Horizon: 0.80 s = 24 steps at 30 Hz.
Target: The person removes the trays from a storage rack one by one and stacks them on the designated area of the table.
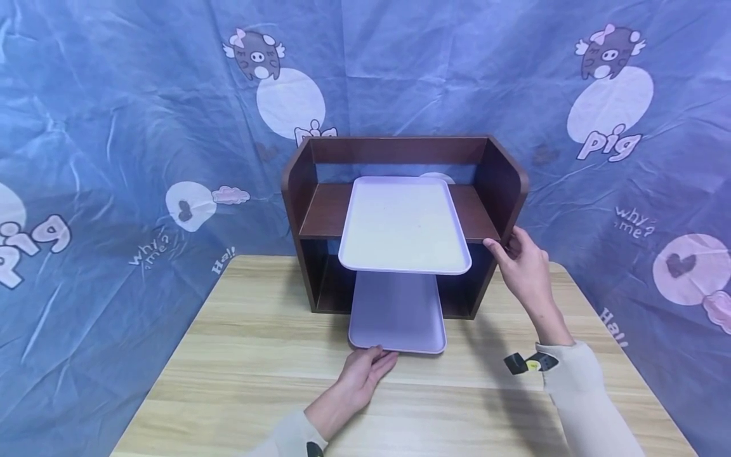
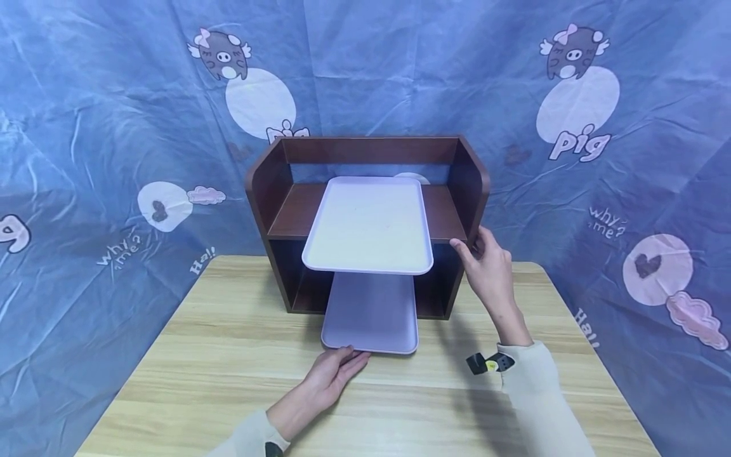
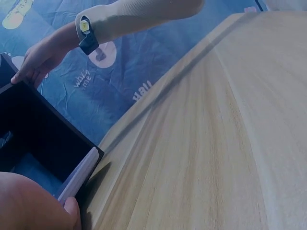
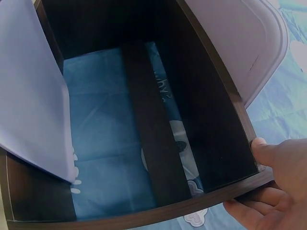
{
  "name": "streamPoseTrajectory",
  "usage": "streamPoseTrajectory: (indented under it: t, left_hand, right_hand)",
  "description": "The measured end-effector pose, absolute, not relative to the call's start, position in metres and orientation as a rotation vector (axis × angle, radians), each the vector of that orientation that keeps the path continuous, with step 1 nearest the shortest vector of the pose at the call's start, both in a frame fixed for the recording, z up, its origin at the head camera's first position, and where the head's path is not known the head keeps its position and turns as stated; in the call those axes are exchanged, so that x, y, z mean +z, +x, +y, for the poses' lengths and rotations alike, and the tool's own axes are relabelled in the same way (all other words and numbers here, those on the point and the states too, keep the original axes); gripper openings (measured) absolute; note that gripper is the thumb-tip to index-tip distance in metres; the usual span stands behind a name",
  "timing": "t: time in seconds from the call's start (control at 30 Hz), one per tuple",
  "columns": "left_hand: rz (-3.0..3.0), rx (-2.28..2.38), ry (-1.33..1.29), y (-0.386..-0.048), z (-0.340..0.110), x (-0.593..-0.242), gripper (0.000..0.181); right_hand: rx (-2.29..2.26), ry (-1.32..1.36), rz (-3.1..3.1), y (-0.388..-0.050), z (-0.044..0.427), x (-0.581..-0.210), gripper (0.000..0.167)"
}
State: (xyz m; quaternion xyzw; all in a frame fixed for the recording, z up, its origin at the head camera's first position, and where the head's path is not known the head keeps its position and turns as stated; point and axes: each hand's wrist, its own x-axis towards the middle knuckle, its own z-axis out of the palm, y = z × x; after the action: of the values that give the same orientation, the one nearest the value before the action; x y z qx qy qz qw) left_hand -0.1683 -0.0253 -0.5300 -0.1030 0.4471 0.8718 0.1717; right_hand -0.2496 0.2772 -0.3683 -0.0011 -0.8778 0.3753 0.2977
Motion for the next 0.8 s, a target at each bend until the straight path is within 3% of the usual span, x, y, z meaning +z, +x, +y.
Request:
streamPoseTrajectory:
  t: [0.37, 0.8]
  left_hand:
    - [1.22, 2.577, -0.331, -0.1693, -0.0232, -0.522, 0.072]
    - [1.144, 2.75, -0.363, -0.1706, -0.0226, -0.5239, 0.069]
  right_hand:
    - [0.998, 0.009, -2.318, -0.2488, 0.2781, -0.3683, 0.046]
    - [1.02, -0.006, -2.316, -0.2494, 0.278, -0.3696, 0.047]
